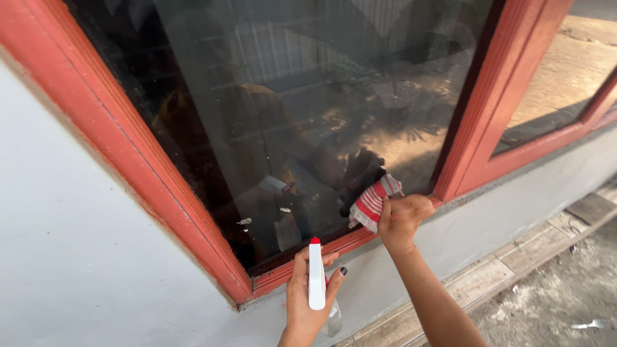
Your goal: The person sprays a window with a cleaning solution and wipes it with a cloth. They repeatedly spray and wipe different sections of the window, including the frame, to remove dirt and streaks.
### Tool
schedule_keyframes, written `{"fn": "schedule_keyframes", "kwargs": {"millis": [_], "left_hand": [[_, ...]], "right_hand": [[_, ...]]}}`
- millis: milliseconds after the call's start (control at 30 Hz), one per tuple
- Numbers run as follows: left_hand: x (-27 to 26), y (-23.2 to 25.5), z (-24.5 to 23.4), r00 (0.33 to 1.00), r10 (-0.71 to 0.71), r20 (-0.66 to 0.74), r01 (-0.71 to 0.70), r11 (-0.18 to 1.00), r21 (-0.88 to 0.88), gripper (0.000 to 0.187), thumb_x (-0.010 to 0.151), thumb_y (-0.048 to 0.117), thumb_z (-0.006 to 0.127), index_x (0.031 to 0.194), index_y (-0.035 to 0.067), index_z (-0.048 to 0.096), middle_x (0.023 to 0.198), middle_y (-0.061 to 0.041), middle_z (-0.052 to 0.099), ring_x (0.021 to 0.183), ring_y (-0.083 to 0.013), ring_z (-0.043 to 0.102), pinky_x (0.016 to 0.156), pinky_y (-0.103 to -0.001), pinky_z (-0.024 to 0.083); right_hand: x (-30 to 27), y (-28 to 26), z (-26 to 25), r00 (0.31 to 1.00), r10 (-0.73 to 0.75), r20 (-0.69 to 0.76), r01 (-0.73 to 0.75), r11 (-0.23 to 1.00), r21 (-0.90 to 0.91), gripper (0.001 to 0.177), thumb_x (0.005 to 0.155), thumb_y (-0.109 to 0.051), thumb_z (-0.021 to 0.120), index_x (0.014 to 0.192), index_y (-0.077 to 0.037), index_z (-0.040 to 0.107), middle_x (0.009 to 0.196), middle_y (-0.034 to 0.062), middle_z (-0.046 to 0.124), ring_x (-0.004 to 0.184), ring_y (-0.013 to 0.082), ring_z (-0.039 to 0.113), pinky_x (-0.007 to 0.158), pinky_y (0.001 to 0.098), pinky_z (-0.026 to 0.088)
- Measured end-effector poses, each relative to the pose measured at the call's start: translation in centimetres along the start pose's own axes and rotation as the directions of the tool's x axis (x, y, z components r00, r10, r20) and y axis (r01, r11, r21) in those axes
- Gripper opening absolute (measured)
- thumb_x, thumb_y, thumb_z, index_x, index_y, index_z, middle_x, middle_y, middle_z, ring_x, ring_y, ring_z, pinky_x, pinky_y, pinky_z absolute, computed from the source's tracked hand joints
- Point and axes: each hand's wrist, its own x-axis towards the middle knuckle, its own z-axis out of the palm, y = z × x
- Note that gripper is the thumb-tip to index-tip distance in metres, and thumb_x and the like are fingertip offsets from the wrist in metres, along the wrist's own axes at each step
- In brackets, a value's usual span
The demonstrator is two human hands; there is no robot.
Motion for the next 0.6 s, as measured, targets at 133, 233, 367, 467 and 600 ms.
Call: {"fn": "schedule_keyframes", "kwargs": {"millis": [133,233,367,467,600], "left_hand": [[0.4,0.5,-0.4,0.954,-0.297,0.039,0.298,0.955,0.0,0.061,0.079,0.013,0.083,0.132,0.01,0.053,0.114,-0.003,0.08,0.081,-0.021,0.073,0.072,-0.034,0.058],[0.7,0.7,-0.9,0.996,-0.094,-0.001,0.094,0.996,0.007,0.058,0.081,0.012,0.082,0.129,0.005,0.052,0.11,-0.007,0.08,0.1,-0.0169,0.076,0.083,-0.034,0.059],[1.4,0.9,-0.8,0.979,-0.204,0.007,0.202,0.976,0.086,0.058,0.082,0.02,0.083,0.129,0.007,0.053,0.102,-0.006,0.079,0.09,-0.0172,0.076,0.079,-0.033,0.06],[2.0,1.5,-0.7,0.976,-0.217,-0.001,0.214,0.963,0.166,0.058,0.083,0.022,0.081,0.133,0.008,0.056,0.098,-0.011,0.071,0.087,-0.0213,0.074,0.076,-0.033,0.061],[2.8,2.6,-0.2,0.997,0.081,-0.019,-0.081,0.996,0.034,0.047,0.09,0.015,0.075,0.131,-0.001,0.059,0.118,-0.017,0.065,0.096,-0.0262,0.073,0.08,-0.034,0.062]], "right_hand": [[-0.9,2.2,1.8,0.951,-0.307,0.033,0.286,0.916,0.281,0.014,0.092,-0.004,0.064,0.102,-0.009,0.071,0.112,0.0107,0.062,0.118,0.0313,0.051,0.109,0.0466,0.041],[-1.4,2.1,2.3,0.954,-0.282,0.099,0.227,0.9,0.373,0.027,0.095,-0.021,0.055,0.115,-0.006,0.065,0.12,0.013,0.057,0.121,0.033,0.049,0.108,0.0512,0.039],[-1.8,-0.8,4.1,0.956,-0.293,0.005,0.282,0.925,0.256,0.044,0.102,-0.037,0.051,0.133,-0.006,0.049,0.132,0.0201,0.045,0.122,0.0402,0.041,0.113,0.0591,0.029],[-0.7,-0.1,5.0,0.953,-0.298,0.057,0.285,0.944,0.163,0.051,0.105,-0.032,0.043,0.144,0.0,0.043,0.146,0.0286,0.042,0.134,0.052,0.035,0.119,0.0648,0.021],[2.8,4.4,6.6,0.985,-0.094,0.144,0.078,0.99,0.113,0.052,0.108,-0.028,0.038,0.153,-0.001,0.033,0.161,0.0265,0.034,0.156,0.0459,0.026,0.132,0.0634,0.015]]}}
